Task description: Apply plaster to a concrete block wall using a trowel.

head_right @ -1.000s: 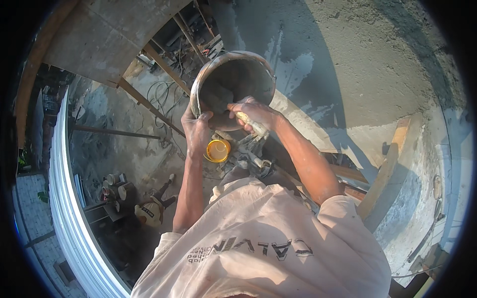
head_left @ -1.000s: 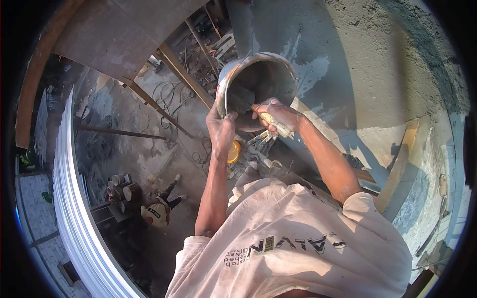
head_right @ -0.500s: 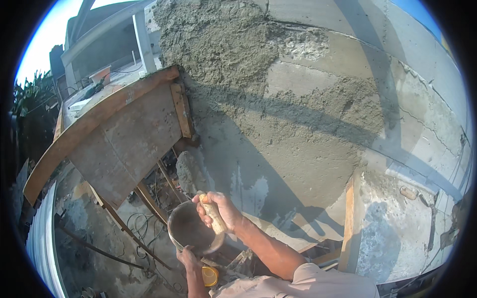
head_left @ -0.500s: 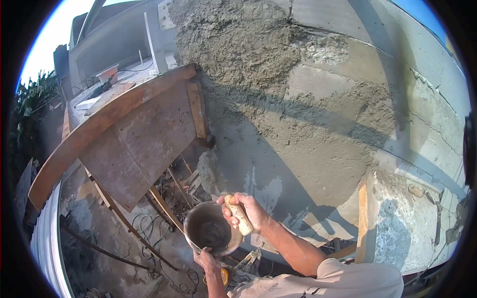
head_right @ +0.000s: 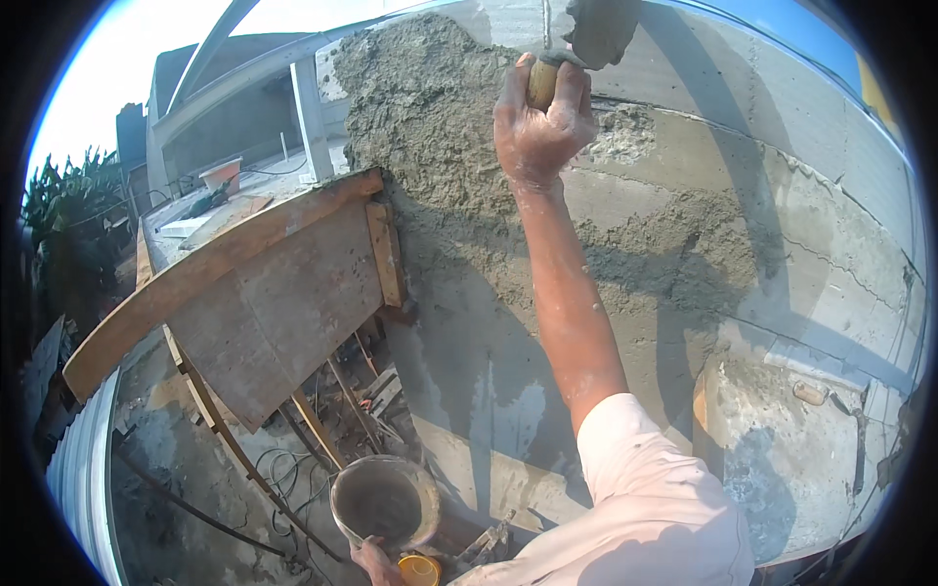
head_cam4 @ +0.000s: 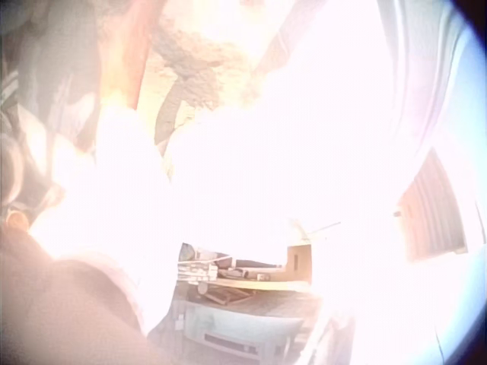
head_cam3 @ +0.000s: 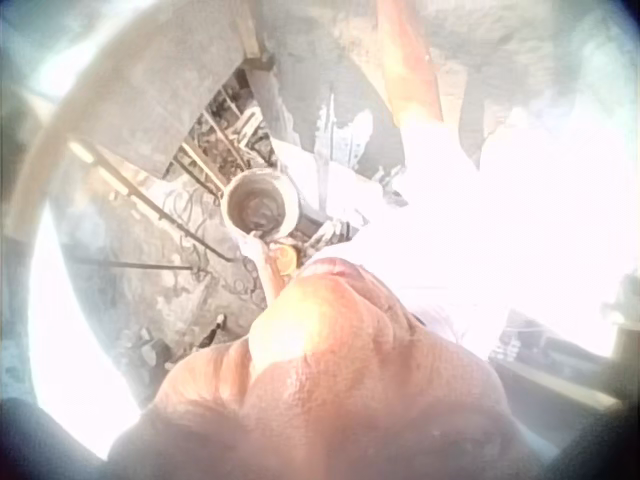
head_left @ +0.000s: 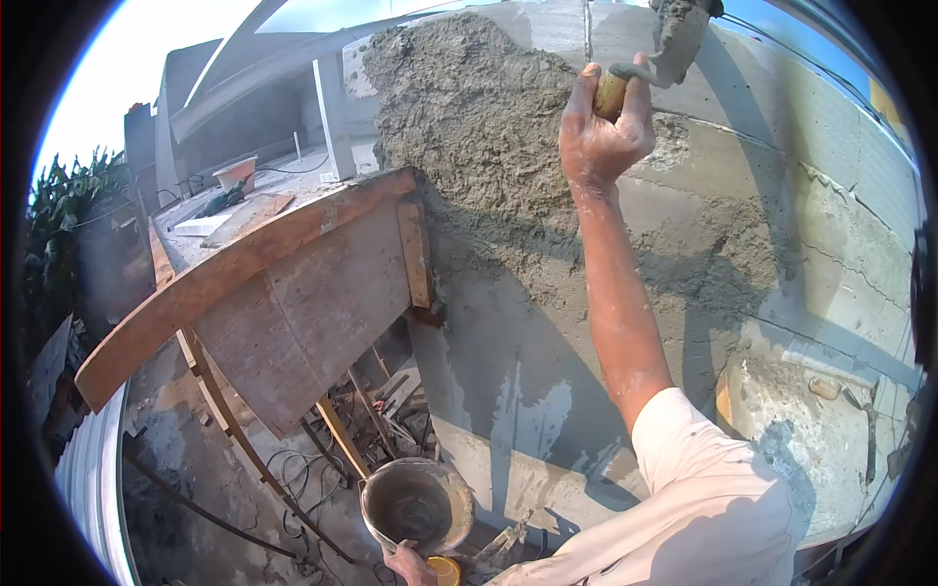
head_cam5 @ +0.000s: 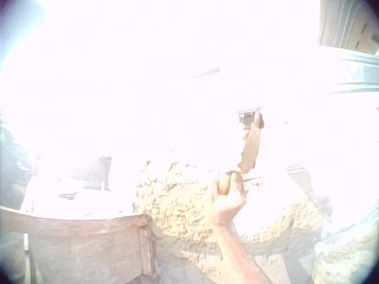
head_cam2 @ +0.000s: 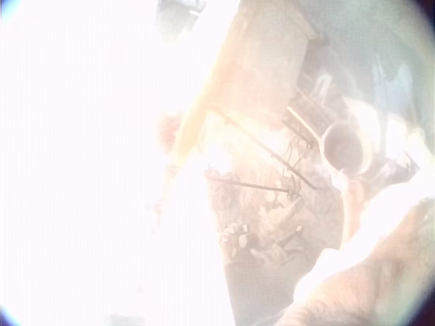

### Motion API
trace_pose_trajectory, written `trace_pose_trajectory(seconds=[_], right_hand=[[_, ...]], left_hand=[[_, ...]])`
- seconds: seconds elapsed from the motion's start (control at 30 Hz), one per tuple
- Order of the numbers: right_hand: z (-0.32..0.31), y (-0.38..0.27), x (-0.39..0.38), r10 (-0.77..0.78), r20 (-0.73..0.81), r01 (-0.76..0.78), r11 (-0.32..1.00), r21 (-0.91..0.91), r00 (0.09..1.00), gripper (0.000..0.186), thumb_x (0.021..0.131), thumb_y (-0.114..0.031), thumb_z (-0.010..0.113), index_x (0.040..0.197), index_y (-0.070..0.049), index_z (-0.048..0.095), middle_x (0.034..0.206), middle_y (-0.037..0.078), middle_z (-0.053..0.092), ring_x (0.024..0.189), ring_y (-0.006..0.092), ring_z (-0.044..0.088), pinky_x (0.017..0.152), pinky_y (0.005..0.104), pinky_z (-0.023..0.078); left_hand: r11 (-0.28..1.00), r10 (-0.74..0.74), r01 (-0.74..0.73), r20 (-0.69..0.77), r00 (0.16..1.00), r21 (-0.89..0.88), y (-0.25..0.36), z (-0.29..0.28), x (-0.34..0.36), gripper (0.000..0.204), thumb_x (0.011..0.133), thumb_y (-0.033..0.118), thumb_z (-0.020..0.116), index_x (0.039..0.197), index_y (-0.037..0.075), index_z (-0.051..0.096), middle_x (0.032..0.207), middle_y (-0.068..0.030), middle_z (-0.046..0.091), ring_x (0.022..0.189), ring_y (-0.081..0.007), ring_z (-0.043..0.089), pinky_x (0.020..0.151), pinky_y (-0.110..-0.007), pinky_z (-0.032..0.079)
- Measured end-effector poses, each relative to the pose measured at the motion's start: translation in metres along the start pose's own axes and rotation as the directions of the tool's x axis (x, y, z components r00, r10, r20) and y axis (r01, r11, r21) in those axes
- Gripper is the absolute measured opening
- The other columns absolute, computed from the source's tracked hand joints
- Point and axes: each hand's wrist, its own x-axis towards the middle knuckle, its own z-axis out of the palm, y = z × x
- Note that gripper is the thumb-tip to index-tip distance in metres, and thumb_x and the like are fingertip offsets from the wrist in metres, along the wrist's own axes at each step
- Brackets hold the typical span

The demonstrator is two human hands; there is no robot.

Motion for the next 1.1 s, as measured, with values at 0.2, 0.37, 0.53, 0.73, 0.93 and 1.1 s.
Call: trace_pose_trajectory(seconds=[0.2,0.37,0.53,0.73,0.93,1.1], right_hand=[[0.02,0.053,-0.016,0.467,0.425,-0.109,0.762,-0.638,0.775,0.039,0.094,-0.033,0.073,0.111,0.003,0.073,0.083,0.023,0.076,0.075,0.0394,0.077,0.066,0.047,0.062],[-0.178,-0.1,-0.194,0.486,0.76,-0.496,0.832,-0.25,0.432,0.03,0.086,-0.021,0.077,0.103,0.004,0.073,0.072,0.021,0.072,0.065,0.0394,0.074,0.063,0.0454,0.06],[-0.372,-0.177,-0.296,0.42,0.849,-0.452,0.72,-0.526,-0.319,0.023,0.084,-0.02,0.077,0.1,-0.005,0.071,0.077,0.02,0.072,0.073,0.0422,0.073,0.065,0.0499,0.056],[-0.424,-0.155,-0.323,0.343,0.77,-0.358,0.734,-0.577,-0.537,0.031,0.086,-0.028,0.074,0.107,-0.005,0.069,0.092,0.022,0.075,0.084,0.0458,0.072,0.075,0.0545,0.057],[-0.467,-0.14,-0.319,0.426,0.665,-0.248,0.696,-0.674,-0.613,0.034,0.088,-0.032,0.075,0.11,-0.007,0.071,0.092,0.021,0.076,0.086,0.0442,0.073,0.077,0.051,0.058],[-0.487,-0.154,-0.313,0.444,0.615,-0.247,0.642,-0.726,-0.651,0.037,0.089,-0.035,0.074,0.112,-0.006,0.072,0.095,0.022,0.077,0.091,0.0429,0.074,0.082,0.0507,0.058]], left_hand=[[0.994,-0.084,0.089,-0.079,0.993,0.065,-0.007,-0.007,-0.001,0.06,0.068,-0.01,0.053,0.126,-0.005,0.065,0.109,-0.0103,0.069,0.087,-0.0253,0.068,0.072,-0.035,0.053],[0.987,-0.146,0.149,0.042,0.988,-0.062,0.046,0.024,-0.049,0.053,0.073,-0.004,0.054,0.126,-0.001,0.064,0.094,-0.0043,0.065,0.066,-0.0174,0.061,0.054,-0.027,0.044],[0.981,-0.187,0.186,0.021,0.982,0.057,0.005,0.021,-0.024,0.042,0.076,-0.005,0.056,0.116,-0.001,0.066,0.096,-0.0021,0.063,0.076,-0.0155,0.06,0.067,-0.03,0.049],[0.888,-0.366,0.374,-0.08,0.927,0.266,0.044,0.01,-0.039,0.042,0.081,-0.006,0.06,0.123,-0.001,0.063,0.104,-0.006,0.066,0.088,-0.0191,0.064,0.079,-0.034,0.054],[0.889,-0.306,0.353,-0.193,0.932,0.292,0.041,-0.024,-0.056,0.042,0.081,-0.006,0.059,0.123,-0.001,0.063,0.103,-0.0067,0.066,0.091,-0.0213,0.067,0.073,-0.035,0.056],[0.91,-0.258,0.295,-0.159,0.953,0.292,0.035,-0.06,-0.061,0.04,0.08,-0.002,0.065,0.12,0.004,0.065,0.105,-0.006,0.066,0.086,-0.0212,0.065,0.072,-0.034,0.056]])
